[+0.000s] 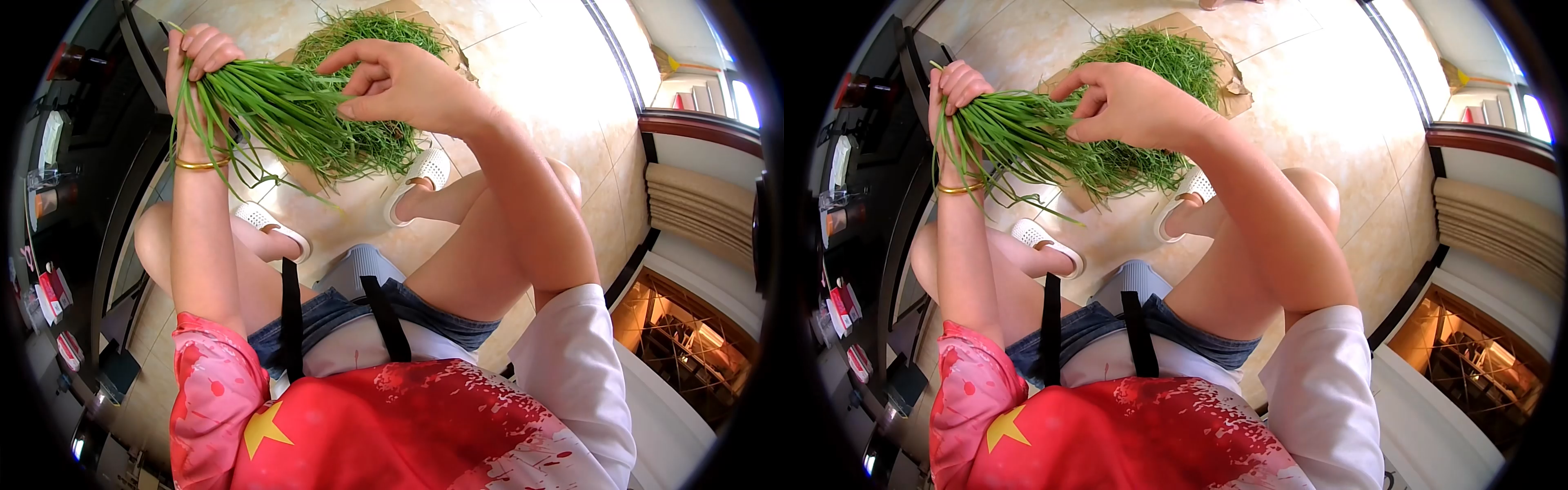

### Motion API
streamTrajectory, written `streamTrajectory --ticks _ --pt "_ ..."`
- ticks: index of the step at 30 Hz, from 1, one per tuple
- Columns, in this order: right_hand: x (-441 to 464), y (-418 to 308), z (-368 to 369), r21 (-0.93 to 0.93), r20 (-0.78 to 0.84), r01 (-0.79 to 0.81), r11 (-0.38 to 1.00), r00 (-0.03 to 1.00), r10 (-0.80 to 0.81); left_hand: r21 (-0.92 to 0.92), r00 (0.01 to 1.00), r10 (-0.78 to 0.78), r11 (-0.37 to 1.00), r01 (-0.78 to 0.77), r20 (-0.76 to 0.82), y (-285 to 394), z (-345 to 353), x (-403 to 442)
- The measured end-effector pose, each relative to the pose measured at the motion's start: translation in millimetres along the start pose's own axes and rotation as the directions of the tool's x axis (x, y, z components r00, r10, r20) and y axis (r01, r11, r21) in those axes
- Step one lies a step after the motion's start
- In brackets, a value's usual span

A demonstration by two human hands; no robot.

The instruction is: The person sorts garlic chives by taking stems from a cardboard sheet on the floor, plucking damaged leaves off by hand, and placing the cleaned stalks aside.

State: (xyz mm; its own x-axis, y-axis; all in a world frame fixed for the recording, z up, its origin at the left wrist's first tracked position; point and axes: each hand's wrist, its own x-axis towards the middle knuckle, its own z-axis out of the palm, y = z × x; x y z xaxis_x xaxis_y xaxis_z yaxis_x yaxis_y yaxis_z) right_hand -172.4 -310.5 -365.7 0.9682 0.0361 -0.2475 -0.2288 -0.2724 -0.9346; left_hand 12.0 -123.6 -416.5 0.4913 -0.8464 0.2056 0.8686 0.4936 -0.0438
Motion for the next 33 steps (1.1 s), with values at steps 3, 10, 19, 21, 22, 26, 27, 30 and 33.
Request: streamTrajectory --ticks 3,10,19,21,22,26,27,30,33 --pt "-2 -1 -3 -0.058 -0.005 0.003 0.998 1.0 -0.003 0.009 1.0 0.009 1.0 -0.01 0.016 3 1 -1" --pt "-5 0 -11 -0.037 -0.064 0.024 0.999 0.998 -0.026 0.07 0.997 0.022 0.997 -0.027 0.077 4 4 0" --pt "-2 26 -40 -0.767 -0.445 -0.115 0.632 0.805 -0.394 0.062 0.986 -0.017 0.998 0.006 0.168 6 11 3" --pt "3 44 -42 -0.895 -0.378 -0.103 0.434 0.693 -0.614 0.022 0.988 -0.009 1.0 0.006 0.154 6 10 3" --pt "2 40 -41 -0.94 -0.316 -0.106 0.324 0.631 -0.708 0.021 0.988 -0.01 1.0 0.007 0.156 5 10 3" --pt "-11 -19 -18 -0.646 -0.435 -0.294 0.704 0.9 -0.023 -0.041 0.994 0.021 0.999 -0.017 0.106 4 8 2" --pt "-12 -19 -15 -0.565 -0.385 -0.165 0.808 0.919 -0.082 -0.064 0.995 0.026 0.998 -0.021 0.093 3 7 2" --pt "-8 -14 -7 -0.415 -0.284 0.036 0.909 0.944 -0.167 -0.089 0.995 0.018 0.996 -0.009 0.101 4 5 1" --pt "-3 -4 -2 -0.395 -0.274 0.116 0.911 0.932 -0.237 -0.117 0.999 0.019 0.993 -0.023 -0.036 8 -2 -1"
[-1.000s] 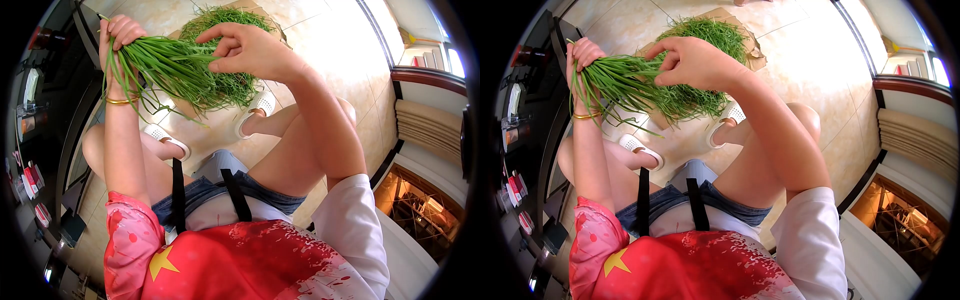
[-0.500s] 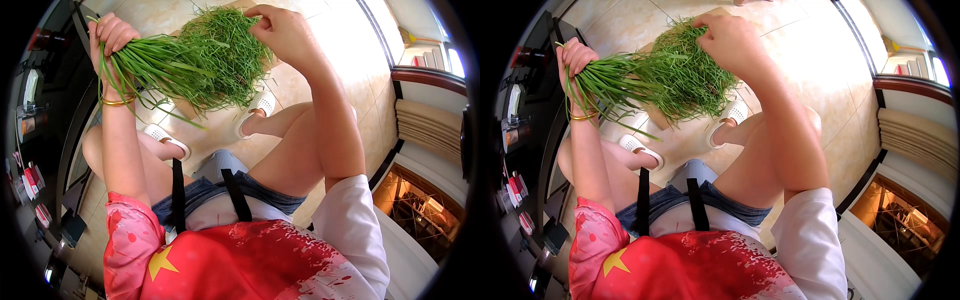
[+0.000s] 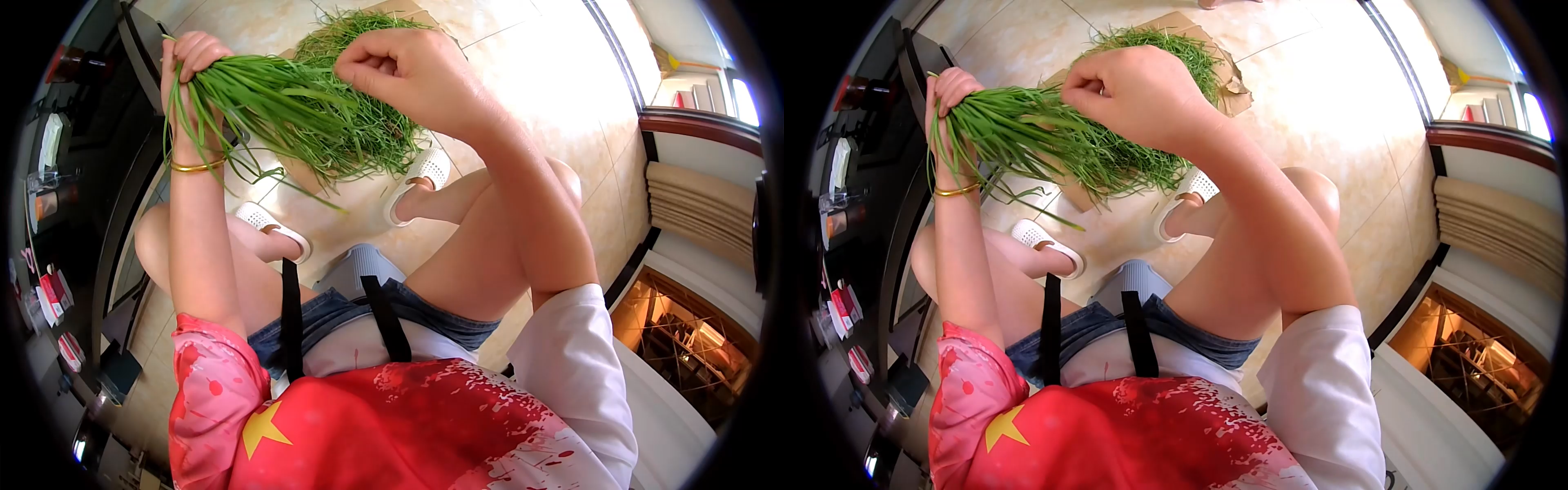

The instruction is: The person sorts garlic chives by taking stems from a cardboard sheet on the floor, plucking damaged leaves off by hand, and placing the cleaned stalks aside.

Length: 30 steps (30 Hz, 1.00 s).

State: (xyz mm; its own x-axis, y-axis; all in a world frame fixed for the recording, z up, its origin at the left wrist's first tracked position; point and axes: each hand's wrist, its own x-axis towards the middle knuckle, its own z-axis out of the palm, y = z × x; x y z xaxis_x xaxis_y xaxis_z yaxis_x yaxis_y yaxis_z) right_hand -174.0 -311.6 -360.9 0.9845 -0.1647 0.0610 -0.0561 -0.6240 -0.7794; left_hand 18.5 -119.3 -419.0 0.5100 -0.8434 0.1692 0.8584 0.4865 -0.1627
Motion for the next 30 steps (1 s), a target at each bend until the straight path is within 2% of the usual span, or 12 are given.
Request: streamTrajectory --ticks 5,9,12,13,15,16,17,19,23,25,27,30 --pt "6 10 -2 -0.096 -0.148 -0.069 0.993 0.988 0.055 0.018 0.963 0.161 0.987 -0.161 -0.216 10 -20 -4" --pt "7 6 -6 0.083 -0.186 -0.072 0.994 0.979 0.086 0.281 0.918 0.297 0.934 -0.222 -0.263 9 -25 -4" --pt "13 8 8 0.294 -0.053 -0.109 0.95 0.99 0.13 0.901 0.582 0.776 0.402 -0.16 -0.243 -52 1 11" --pt "17 12 19 0.384 0.016 -0.12 0.915 0.992 0.124 0.902 0.582 0.777 0.401 -0.161 -0.241 -67 1 10" --pt "19 16 38 0.283 0.229 -0.167 0.944 0.968 0.103 0.999 0.748 0.664 0.044 -0.028 -0.008 -86 -6 5" --pt "21 17 46 0.335 0.307 -0.201 0.92 0.947 0.096 1.0 0.776 0.63 -0.003 -0.031 0.026 -91 -7 4" --pt "22 20 51 0.382 0.383 -0.239 0.893 0.92 0.082 0.999 0.779 0.627 -0.003 -0.033 0.027 -91 -6 5" --pt "20 24 55 0.48 0.405 -0.246 0.842 0.913 0.036 0.963 0.77 0.637 0.233 -0.135 -0.047 -85 -4 7" --pt "11 22 64 0.308 0.474 -0.202 0.93 0.88 0.034 0.908 0.777 0.59 0.414 -0.06 -0.218 -76 0 -5" --pt "4 22 75 -0.145 -0.01 0.057 0.988 0.998 -0.059 0.876 0.749 0.606 0.476 -0.072 -0.268 -75 -9 -11" --pt "-2 24 75 -0.216 -0.094 0.059 0.975 0.992 -0.081 0.844 0.754 0.586 0.53 -0.079 -0.297 -77 -14 -17" --pt "-7 17 74 0.141 0.34 -0.047 0.989 0.94 -0.004 0.842 0.712 0.602 0.539 -0.028 -0.361 -83 -10 -24"
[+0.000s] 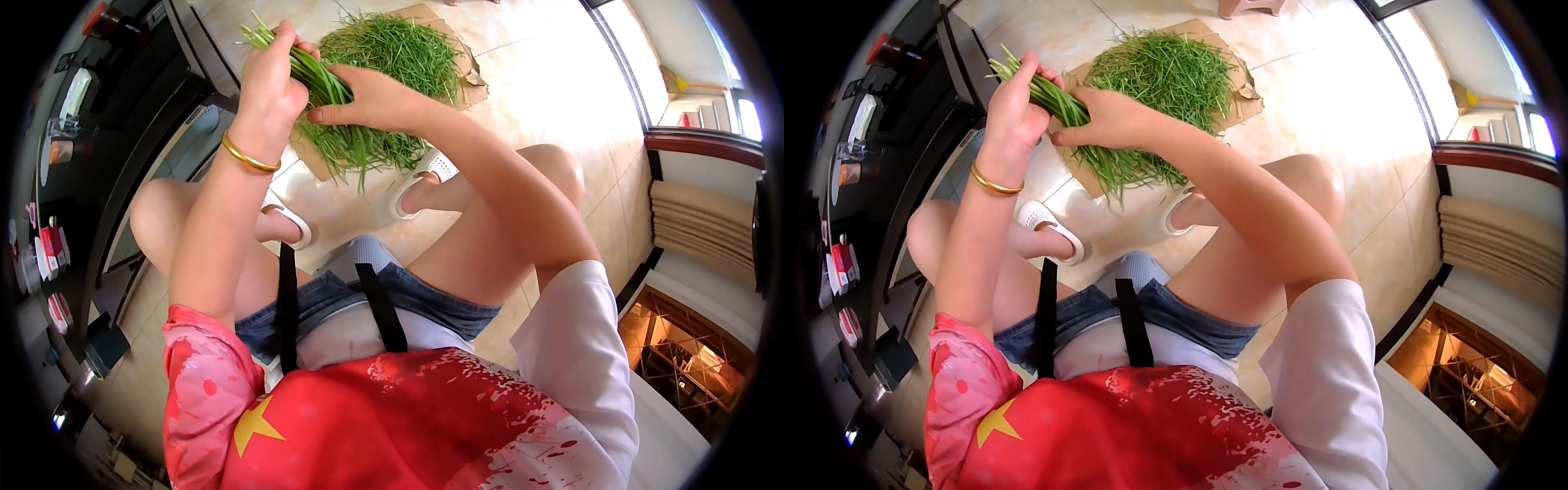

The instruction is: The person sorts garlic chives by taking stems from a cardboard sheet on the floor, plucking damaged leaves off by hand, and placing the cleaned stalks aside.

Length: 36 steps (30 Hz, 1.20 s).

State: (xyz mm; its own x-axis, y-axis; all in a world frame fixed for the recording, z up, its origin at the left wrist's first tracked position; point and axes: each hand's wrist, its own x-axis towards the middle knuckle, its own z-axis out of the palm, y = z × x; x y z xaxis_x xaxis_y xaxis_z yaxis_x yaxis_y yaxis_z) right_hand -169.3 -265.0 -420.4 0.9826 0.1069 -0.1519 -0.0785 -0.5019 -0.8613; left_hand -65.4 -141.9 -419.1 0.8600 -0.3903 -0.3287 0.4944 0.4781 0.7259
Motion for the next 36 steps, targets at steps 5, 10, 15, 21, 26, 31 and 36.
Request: streamTrajectory --ticks 5,10,15,21,26,31,36 --pt "-23 -15 10 0.712 0.304 -0.26 0.653 0.951 0.047 0.043 0.993 -0.107 0.993 0.109 -0.039 14 3 -18" --pt "-31 -27 14 0.879 0.42 -0.385 0.281 0.904 -0.075 0.178 0.846 -0.345 0.938 0.298 0.405 39 -5 -44" --pt "-36 -44 38 0.923 0.379 -0.35 0.159 0.897 -0.227 0.049 0.791 -0.289 0.949 0.313 0.539 34 -17 -74" --pt "-42 -52 61 0.938 0.346 -0.347 0.016 0.931 -0.115 -0.14 0.848 -0.264 0.921 0.363 0.459 21 -33 -62" --pt "-58 -47 65 0.934 0.353 -0.353 0.056 0.936 -0.003 -0.376 0.827 -0.257 0.795 0.475 0.5 36 -65 -15" --pt "-64 -41 31 0.914 0.385 -0.384 0.126 0.923 0.025 -0.512 0.75 -0.33 0.569 0.643 0.574 63 -64 6" --pt "-53 -32 -4 0.794 0.142 -0.252 0.553 0.962 0.235 -0.556 0.813 -0.351 0.599 0.577 0.465 75 -58 32"
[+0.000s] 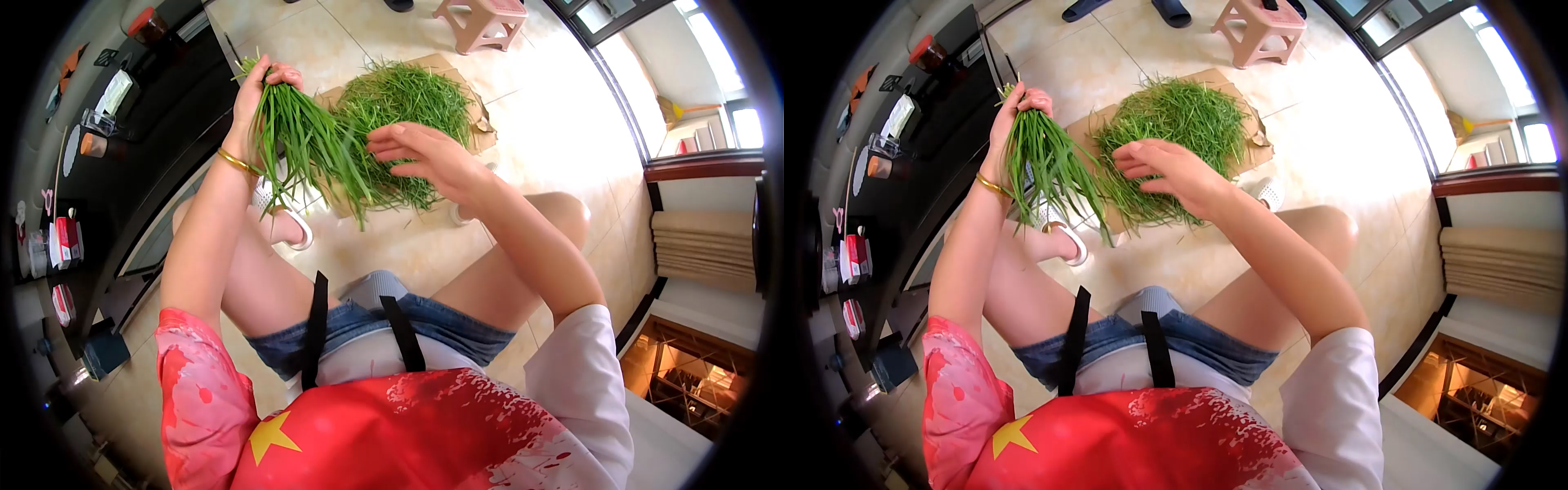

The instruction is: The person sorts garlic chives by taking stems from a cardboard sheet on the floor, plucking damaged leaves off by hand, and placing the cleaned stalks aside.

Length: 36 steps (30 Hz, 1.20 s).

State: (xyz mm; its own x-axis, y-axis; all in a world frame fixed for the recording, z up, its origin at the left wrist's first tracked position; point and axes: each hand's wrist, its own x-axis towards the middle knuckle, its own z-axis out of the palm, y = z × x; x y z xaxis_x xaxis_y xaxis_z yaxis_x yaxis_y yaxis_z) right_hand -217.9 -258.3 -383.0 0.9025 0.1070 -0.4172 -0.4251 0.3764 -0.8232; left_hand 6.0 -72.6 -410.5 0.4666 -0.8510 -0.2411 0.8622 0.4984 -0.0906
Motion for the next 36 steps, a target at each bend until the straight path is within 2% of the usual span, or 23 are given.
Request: streamTrajectory --ticks 1,2,5,6,7,9,11,13,14,17,18,19,21,22,24,26,27,30,31,33,34,35,36 --pt "3 -6 -4 -0.25 -0.127 0.1 0.963 0.983 -0.135 0.001 1.0 0.005 1.0 -0.005 0.0 4 1 4" --pt "7 -12 -6 -0.253 -0.171 0.115 0.961 0.972 -0.161 -0.012 1.0 -0.006 1.0 0.006 0.015 8 2 8" --pt "15 -30 -18 -0.331 -0.073 0.088 0.939 0.99 -0.119 -0.013 1.0 -0.011 1.0 0.011 0.015 16 4 19" --pt "11 -38 -13 -0.425 -0.041 0.12 0.897 0.988 -0.151 -0.002 1.0 -0.006 1.0 0.006 0.004 18 4 23" --pt "11 -40 -14 -0.423 -0.046 0.118 0.898 0.987 -0.151 -0.003 1.0 -0.011 1.0 0.011 0.003 21 3 26" --pt "15 -41 -15 -0.509 0.083 0.095 0.855 0.995 -0.061 -0.038 1.0 -0.019 0.999 0.019 0.0 25 0 31" --pt "15 -39 -10 -0.461 0.07 0.08 0.884 0.996 -0.054 -0.018 0.998 0.051 0.999 -0.052 -0.036 25 -3 39" --pt "15 -44 -4 -0.455 0.049 -0.023 0.89 0.997 0.051 -0.015 1.0 0.008 1.0 -0.008 -0.001 23 -1 45" --pt "16 -41 -1 -0.51 0.071 0.044 0.859 0.997 -0.009 -0.012 1.0 0.021 1.0 -0.021 -0.004 22 -1 50" --pt "19 -37 -2 -0.547 0.006 0.067 0.835 0.997 -0.076 -0.022 1.0 -0.014 1.0 0.014 -0.013 16 2 57" --pt "18 -45 -3 -0.532 -0.028 -0.011 0.847 1.0 -0.004 -0.026 0.999 0.012 1.0 -0.012 -0.03 11 5 59" --pt "18 -44 -6 -0.533 -0.029 -0.011 0.846 1.0 -0.005 -0.026 1.0 0.01 1.0 -0.011 -0.028 11 4 63" --pt "18 -40 -13 -0.705 0.008 0.254 0.662 0.937 -0.35 0.019 0.999 0.038 0.999 -0.038 0.02 12 3 66" --pt "16 -41 -15 -0.704 0.008 0.254 0.663 0.937 -0.35 0.038 0.995 0.103 0.994 -0.103 -0.01 10 6 67" --pt "10 -43 -18 -0.746 0.082 0.499 0.442 0.727 -0.682 0.049 0.986 0.168 0.985 -0.167 -0.01 18 7 70" --pt "8 -46 -28 -0.731 -0.147 0.386 0.563 0.717 -0.682 0.09 0.967 0.253 0.964 -0.25 -0.019 22 8 70" --pt "7 -53 -35 -0.737 -0.283 0.252 0.627 0.728 -0.624 0.159 0.959 0.284 0.947 -0.278 -0.014 25 11 70" --pt "14 -58 -76 -0.671 -0.533 0.082 0.737 0.638 -0.556 0.295 0.965 0.222 0.921 -0.254 0.138 37 17 65" --pt "18 -59 -92 -0.653 -0.58 0.026 0.757 0.625 -0.522 0.367 0.954 0.247 0.882 -0.294 0.17 36 22 61" --pt "25 -41 -126 -0.727 -0.521 0.045 0.685 0.615 -0.593 0.491 0.919 0.353 0.778 -0.393 0.177 38 31 53" --pt "26 -30 -140 -0.75 -0.497 0.054 0.659 0.612 -0.616 0.475 0.908 0.376 0.775 -0.418 0.185 43 30 49" --pt "27 -20 -146 -0.826 -0.479 -0.059 0.561 0.598 -0.643 0.482 0.902 0.388 0.763 -0.431 0.192 49 29 46" --pt "29 -15 -147 -0.878 -0.453 -0.164 0.449 0.588 -0.671 0.396 0.923 0.355 0.834 -0.384 0.148 58 26 44"
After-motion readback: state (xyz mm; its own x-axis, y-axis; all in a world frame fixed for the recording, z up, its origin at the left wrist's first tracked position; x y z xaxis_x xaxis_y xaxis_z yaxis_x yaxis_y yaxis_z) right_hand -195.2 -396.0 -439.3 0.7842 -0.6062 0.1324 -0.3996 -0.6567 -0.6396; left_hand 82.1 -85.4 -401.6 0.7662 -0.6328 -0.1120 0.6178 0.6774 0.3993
